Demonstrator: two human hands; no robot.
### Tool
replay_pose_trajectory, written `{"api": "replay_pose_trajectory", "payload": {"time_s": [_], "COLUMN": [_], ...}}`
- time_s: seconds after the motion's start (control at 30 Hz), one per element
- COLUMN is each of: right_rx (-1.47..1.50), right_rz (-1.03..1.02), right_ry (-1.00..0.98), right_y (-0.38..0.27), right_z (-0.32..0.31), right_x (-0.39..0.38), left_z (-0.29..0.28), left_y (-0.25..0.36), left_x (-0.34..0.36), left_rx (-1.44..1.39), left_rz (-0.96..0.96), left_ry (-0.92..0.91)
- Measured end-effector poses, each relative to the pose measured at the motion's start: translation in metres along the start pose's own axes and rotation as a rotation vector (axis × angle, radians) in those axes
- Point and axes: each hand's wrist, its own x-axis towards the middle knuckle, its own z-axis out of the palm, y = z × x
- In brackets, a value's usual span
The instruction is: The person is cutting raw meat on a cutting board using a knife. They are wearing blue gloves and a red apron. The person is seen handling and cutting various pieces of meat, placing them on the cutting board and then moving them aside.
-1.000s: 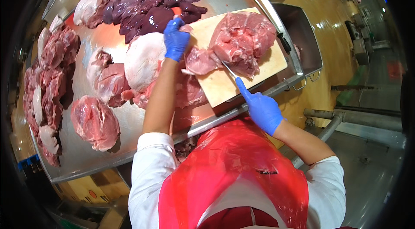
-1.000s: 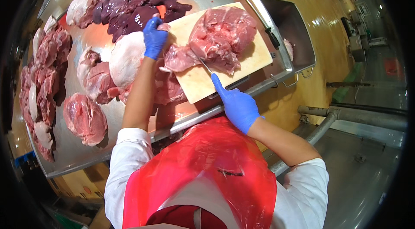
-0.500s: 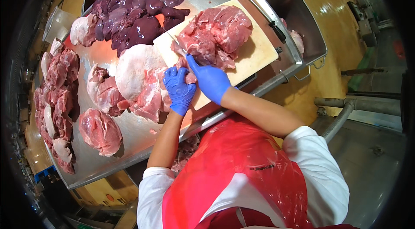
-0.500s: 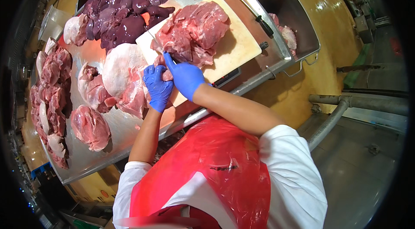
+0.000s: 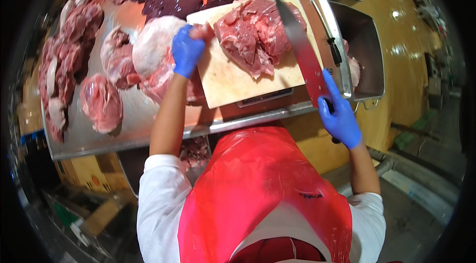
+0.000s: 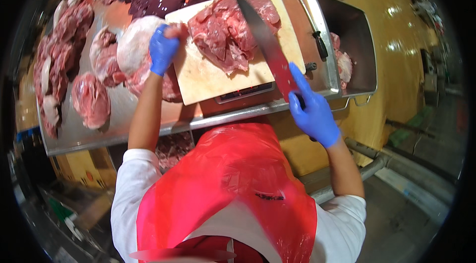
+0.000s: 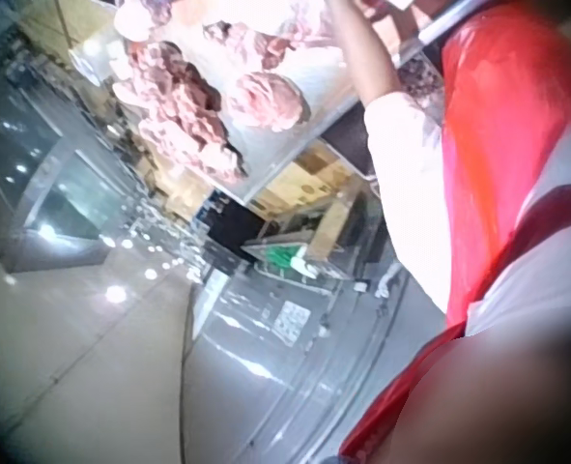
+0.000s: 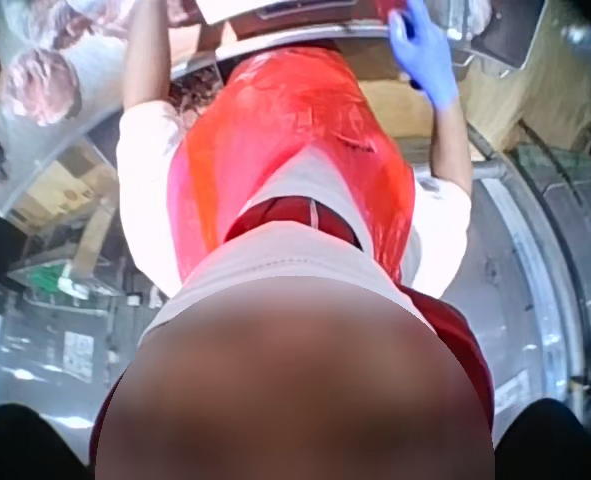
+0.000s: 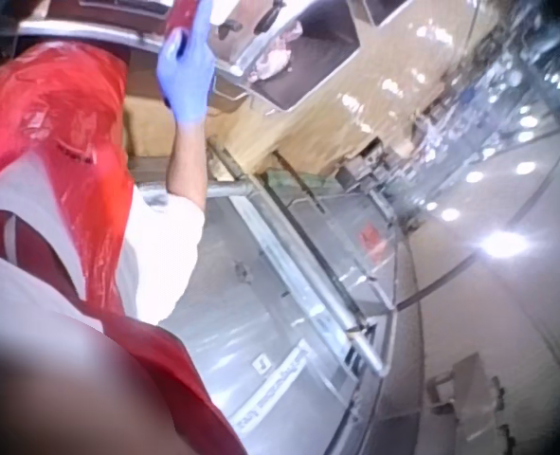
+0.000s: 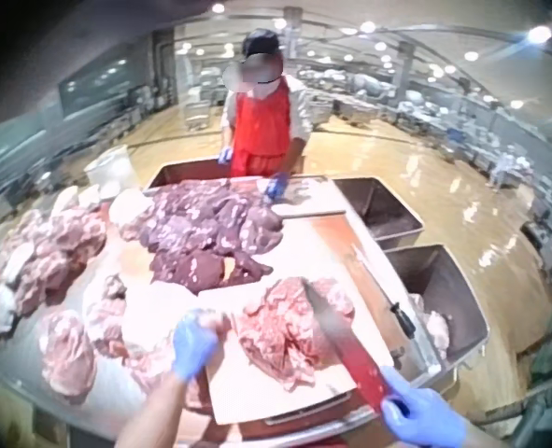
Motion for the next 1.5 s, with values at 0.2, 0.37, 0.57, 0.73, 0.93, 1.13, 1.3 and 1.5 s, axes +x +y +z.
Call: {"api": "replay_pose_trajectory", "payload": {"time_s": [0.2, 0.37, 0.57, 0.73, 0.93, 1.13, 1.3, 1.5], "right_rx": [0.39, 0.421, 0.538, 1.042, 1.13, 0.491, 0.026, -0.124], "right_rz": [0.094, -0.041, -0.174, -0.121, -0.11, -0.12, -0.359, -0.479], "right_ry": [0.128, 0.099, 0.044, -0.014, 0.227, 0.557, -0.015, -0.195], "right_y": [0.053, 0.07, 0.102, 0.145, 0.107, 0.072, 0.035, -0.003], "right_z": [0.01, -0.02, -0.055, 0.015, 0.048, 0.037, 0.065, 0.113], "right_x": [0.034, 0.099, 0.233, 0.315, 0.256, 0.154, 0.067, 0.11], "left_z": [-0.101, -0.101, -0.064, 0.022, 0.097, 0.061, 0.018, 0.017], "left_y": [-0.024, -0.12, -0.01, 0.039, 0.04, 0.052, 0.039, 0.053], "left_x": [-0.14, -0.322, -0.217, -0.088, 0.009, -0.026, -0.155, -0.153], "left_rx": [-0.162, 0.587, 0.134, -0.591, -0.976, -0.516, -0.139, -0.119], "left_rz": [0.008, -0.867, -0.18, -0.084, 0.016, 0.012, 0.104, 0.056], "left_ry": [0.319, -0.053, 0.5, 0.221, 0.1, 0.135, 0.253, 0.405]}}
